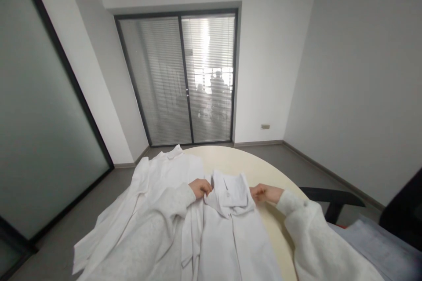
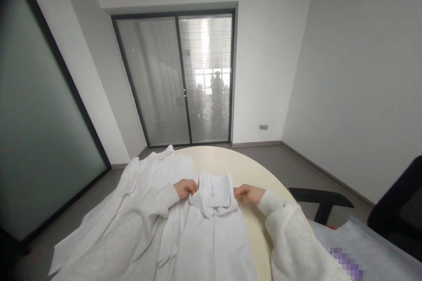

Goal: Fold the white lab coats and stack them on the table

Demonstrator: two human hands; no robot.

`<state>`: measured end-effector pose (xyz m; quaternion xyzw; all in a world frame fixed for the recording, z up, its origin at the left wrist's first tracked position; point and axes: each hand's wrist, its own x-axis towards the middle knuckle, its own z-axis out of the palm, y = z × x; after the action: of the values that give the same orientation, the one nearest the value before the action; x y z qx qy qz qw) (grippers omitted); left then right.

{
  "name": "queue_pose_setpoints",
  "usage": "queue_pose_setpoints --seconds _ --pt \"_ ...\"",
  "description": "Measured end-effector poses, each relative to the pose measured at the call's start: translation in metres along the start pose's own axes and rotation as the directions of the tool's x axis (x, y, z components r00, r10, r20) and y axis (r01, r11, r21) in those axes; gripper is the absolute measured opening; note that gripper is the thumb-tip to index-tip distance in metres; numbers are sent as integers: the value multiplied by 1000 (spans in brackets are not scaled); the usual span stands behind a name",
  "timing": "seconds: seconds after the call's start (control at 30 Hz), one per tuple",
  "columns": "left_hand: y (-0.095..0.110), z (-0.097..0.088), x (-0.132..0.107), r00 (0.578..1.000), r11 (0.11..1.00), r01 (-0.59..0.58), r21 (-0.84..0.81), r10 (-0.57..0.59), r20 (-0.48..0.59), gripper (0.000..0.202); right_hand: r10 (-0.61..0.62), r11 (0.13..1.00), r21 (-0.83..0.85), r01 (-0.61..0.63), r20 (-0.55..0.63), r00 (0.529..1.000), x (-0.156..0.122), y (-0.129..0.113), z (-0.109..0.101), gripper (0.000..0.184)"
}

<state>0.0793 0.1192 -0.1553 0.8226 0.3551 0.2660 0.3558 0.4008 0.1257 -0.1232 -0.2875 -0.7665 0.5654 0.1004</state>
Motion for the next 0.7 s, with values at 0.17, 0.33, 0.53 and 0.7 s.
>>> queue_pose_setpoints --seconds 0.17,0.33,0.53,0.7 --pt "3 -1 -1 997 980 -7 -201 23 80 27 -102 995 11 103 -71 992 -3 -4 1 25" --pt "6 7 -9 982 979 120 -165 -93 166 22 -143 989 57 139 90 986 -6 -14 13 26" --pt "18 -7 -9 982 975 132 -177 -105 154 25 103 988 83 -133 301 948 -10 -5 9 49" --pt "14 -17 1 898 943 329 -46 -327 -293 31 288 950 -6 -312 -373 882 16 30 0 41"
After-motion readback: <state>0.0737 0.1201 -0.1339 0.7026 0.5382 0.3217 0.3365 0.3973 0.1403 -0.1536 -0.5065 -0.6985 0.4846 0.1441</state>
